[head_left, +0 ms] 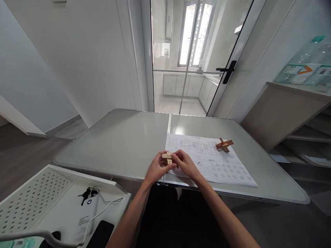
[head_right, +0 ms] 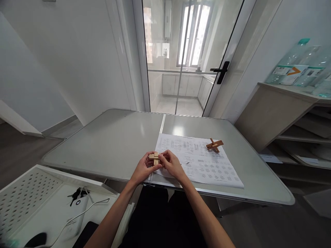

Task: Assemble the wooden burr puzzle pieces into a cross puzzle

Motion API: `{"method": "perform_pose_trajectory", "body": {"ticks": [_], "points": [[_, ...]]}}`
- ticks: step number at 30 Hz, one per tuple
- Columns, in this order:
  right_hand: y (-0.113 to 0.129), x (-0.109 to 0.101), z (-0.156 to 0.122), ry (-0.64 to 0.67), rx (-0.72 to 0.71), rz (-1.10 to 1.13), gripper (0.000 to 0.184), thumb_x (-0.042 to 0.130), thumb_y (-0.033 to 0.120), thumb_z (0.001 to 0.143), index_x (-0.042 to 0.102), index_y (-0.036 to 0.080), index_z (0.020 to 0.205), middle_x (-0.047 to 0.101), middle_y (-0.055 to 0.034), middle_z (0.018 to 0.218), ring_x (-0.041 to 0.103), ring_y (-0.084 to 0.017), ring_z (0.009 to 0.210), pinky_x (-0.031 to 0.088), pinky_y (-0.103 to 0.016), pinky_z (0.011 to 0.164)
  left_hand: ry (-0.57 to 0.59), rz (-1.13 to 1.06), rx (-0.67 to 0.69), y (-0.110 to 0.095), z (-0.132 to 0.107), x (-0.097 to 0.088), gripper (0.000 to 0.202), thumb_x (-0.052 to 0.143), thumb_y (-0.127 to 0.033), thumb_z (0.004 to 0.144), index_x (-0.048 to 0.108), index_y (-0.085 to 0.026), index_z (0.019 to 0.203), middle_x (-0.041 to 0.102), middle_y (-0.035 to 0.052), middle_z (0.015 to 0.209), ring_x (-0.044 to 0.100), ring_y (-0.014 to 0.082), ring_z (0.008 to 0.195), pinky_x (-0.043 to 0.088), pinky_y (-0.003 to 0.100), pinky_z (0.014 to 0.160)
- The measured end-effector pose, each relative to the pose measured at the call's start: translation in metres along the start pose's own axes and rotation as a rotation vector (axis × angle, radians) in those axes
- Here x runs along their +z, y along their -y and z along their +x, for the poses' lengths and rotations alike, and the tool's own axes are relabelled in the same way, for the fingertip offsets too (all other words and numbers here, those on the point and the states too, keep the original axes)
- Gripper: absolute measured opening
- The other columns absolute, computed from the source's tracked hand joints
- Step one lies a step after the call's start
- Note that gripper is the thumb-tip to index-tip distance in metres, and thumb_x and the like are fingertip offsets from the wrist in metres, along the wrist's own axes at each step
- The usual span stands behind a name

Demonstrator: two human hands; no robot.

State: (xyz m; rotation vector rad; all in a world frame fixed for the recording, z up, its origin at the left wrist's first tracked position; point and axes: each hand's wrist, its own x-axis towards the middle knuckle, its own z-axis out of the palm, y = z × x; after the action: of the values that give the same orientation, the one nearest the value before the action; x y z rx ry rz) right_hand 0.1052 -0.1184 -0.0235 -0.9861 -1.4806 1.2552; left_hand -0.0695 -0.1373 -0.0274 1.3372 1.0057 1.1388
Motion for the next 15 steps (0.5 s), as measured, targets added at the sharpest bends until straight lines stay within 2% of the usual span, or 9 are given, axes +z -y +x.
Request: {"method": "perform_pose_trajectory", "body": {"ticks": [8,15], "points": [[-0.0005,0.0005,0.0049,-0.007,0.067,0.035,0.049,0.068,0.069,0.084,0.059,0.021,0.085,0.063,0.0019,0.067,0.054,-0.014,0.058,0.041,-0.027,0.056,-0.008,0.007,0.012,-0.0021,-0.0008,-0.001,0.069,0.092,-0.035,0.07,0.056,-0.023,0.128,0.073,0.0059,0.112,0.071,0.0191,0.096,0.056,0.034,0.09],[0.0048,0.0012,0.0068,0.021,0.106,0.048,0.05,0.069,0.07,0.082,0.058,0.021,0.083,0.058,0.0051,0.06,0.049,-0.012,0.052,0.037,-0.025,0.051,-0.02,-0.008,0.019,0.002,0.0007,-0.0016,0.07,0.092,-0.034,0.07,0.056,-0.022,0.129,0.073,0.0057,0.11,0.072,0.0192,0.096,0.056,0.033,0.09]]}}
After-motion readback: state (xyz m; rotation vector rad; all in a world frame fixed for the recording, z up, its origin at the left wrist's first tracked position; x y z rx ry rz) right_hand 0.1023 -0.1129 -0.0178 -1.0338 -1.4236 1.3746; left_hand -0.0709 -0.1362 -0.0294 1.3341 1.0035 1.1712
